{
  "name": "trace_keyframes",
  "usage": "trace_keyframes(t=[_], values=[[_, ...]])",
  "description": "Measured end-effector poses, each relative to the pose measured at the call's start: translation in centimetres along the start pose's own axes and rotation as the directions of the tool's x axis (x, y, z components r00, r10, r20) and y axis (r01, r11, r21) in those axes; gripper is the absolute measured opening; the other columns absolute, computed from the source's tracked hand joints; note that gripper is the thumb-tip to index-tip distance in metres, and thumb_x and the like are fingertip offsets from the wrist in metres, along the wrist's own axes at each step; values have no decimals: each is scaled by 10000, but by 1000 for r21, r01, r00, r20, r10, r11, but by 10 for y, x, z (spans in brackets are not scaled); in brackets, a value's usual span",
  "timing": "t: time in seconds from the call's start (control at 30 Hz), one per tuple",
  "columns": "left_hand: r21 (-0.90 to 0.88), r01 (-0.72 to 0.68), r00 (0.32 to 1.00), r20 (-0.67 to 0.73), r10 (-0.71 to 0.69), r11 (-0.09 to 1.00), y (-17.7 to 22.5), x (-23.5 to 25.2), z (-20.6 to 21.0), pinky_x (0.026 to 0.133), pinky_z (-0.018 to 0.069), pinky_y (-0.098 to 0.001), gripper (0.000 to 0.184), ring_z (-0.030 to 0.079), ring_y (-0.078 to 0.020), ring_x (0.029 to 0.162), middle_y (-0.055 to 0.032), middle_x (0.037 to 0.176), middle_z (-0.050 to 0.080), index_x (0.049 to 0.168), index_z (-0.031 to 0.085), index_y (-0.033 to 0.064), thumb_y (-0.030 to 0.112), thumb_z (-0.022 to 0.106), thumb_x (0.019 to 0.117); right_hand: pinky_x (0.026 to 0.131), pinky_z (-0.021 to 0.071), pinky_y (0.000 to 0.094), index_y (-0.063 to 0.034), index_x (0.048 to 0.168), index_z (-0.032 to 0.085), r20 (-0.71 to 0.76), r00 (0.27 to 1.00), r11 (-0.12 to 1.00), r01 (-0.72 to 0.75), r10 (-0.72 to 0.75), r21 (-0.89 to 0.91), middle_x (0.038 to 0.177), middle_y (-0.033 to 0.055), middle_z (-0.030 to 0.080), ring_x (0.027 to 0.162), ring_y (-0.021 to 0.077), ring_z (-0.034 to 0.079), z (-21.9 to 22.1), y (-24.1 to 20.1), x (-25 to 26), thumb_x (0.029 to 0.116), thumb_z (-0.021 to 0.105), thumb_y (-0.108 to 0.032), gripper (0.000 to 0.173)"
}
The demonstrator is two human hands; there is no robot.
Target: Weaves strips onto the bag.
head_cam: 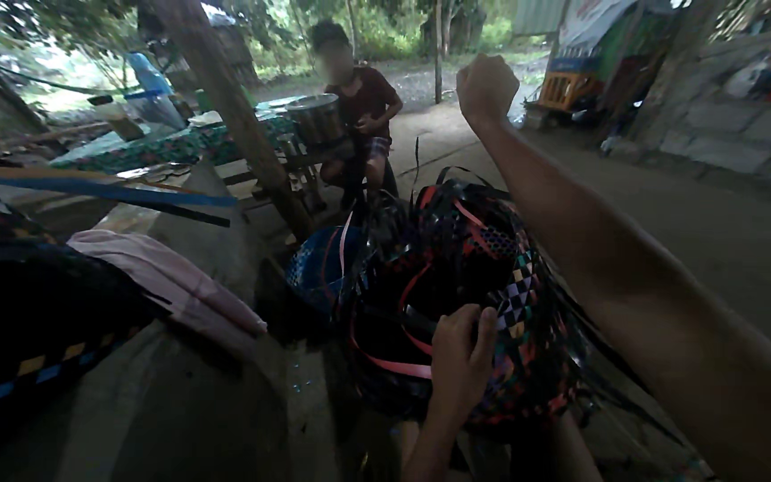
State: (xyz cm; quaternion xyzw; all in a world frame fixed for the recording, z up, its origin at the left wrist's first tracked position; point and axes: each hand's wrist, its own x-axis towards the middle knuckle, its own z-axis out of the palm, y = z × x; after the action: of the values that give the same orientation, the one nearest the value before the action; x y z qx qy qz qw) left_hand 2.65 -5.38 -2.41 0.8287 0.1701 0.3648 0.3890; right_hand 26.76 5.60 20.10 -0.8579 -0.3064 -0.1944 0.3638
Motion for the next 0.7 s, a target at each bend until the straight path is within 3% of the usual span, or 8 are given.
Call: trace_keyframes(t=[0.13,0.3,0.7], values=[[-27,-14,1000,-1,14,1000,-3,1,0,703,447,-342,457,532,-109,656,-3,677,537,823,648,36,299,379,1082,909,500,536,28,1159,681,-10,1000,1000,-11,11,-8,1222,207,682,1176,344,651,-1,3,0,1046,443,-225,365],[-53,20,1000,15,-20,998,-1,-1,-2,727,463,-350,456,556,-112,700,-15,710,567,864,669,14,297,385,1081,934,492,550,45,1194,667,-23,1000,1000,11,-11,-10,1241,225,673,1190,366,642,-1,12,0,1045,449,-224,377],[-65,34,999,19,-33,997,0,-4,-5,737,443,-325,450,542,-86,700,12,707,553,854,661,34,303,381,1081,881,504,537,58,1095,679,-17,1000,999,-3,3,-47,1182,220,689,1148,356,661,-1,11,-1,1039,443,-204,357]])
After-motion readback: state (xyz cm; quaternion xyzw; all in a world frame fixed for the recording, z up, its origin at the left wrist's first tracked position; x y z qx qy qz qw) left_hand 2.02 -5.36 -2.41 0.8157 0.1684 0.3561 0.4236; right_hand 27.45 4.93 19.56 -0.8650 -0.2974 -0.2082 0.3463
